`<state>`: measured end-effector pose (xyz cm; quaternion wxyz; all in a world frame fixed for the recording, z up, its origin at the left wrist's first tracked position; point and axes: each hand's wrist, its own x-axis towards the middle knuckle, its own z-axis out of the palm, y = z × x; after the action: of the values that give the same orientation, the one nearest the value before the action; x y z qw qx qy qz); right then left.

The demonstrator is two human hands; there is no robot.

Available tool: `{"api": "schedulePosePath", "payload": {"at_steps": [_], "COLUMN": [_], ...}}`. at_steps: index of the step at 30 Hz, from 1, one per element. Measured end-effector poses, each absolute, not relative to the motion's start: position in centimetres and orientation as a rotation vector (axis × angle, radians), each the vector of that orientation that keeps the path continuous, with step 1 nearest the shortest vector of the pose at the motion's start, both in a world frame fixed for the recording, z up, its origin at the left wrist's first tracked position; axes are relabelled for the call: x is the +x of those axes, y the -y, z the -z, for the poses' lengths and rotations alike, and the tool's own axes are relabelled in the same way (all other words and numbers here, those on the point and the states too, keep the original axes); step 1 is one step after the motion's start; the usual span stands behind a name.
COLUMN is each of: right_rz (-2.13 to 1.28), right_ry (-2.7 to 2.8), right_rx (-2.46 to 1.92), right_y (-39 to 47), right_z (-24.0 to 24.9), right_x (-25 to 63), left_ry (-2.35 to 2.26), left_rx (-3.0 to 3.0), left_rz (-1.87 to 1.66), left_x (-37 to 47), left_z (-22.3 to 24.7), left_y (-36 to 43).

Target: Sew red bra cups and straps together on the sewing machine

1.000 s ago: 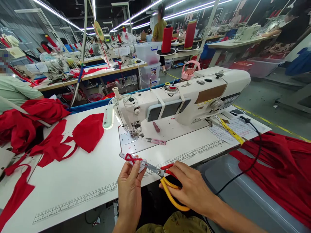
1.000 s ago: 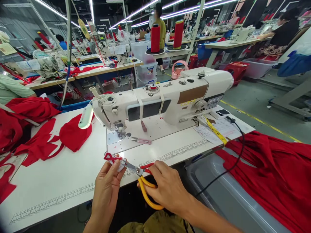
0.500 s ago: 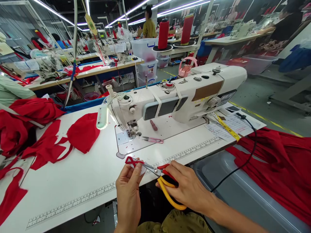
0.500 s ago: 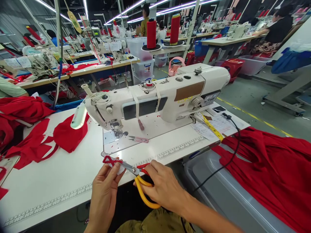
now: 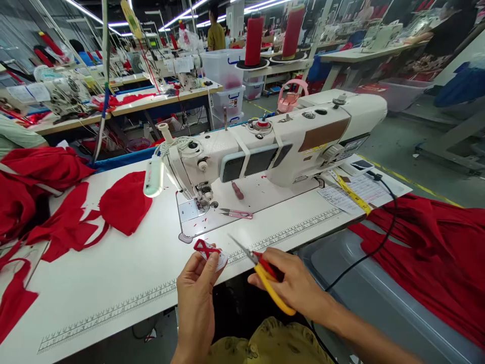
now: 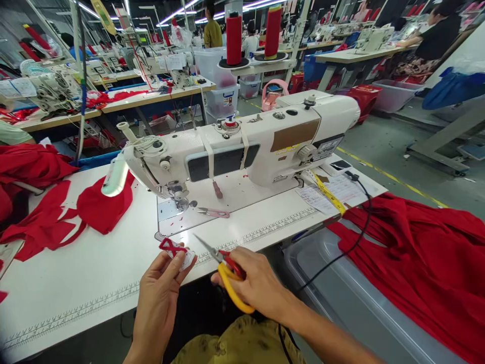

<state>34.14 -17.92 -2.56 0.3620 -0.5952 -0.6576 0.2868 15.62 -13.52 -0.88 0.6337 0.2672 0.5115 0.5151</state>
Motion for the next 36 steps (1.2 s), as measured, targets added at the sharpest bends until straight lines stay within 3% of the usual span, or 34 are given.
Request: {"api": "schedulePosePath", "payload": {"at_steps": [9,20,27,36], "right_rz": [-1.288,-1.042,-1.802,-2.023], "right_ry": [1.150,1.044,1.345,1.173], "right_rx": [-1.276,-1.320,-1.037,-1.116], "right_y": [14.9,14.9,19.0,18.8], "right_z": [1.0,0.9,0.6,2.7], "right_x": [33.3,33.7,34.8,34.6], "left_ry": [-0.974,-1.177,-1.168,-1.161], "left_rx": [1.099,0.703,0.595,0.697], "left_rz": [-0.637,-0.894,-0.967,-0.915], "left_x": [16.4,16.5,15.5,15.6], "left_z": [1.6,1.4,1.8,0.9], "left_y": [14.4,14.4,14.0,14.2]}}
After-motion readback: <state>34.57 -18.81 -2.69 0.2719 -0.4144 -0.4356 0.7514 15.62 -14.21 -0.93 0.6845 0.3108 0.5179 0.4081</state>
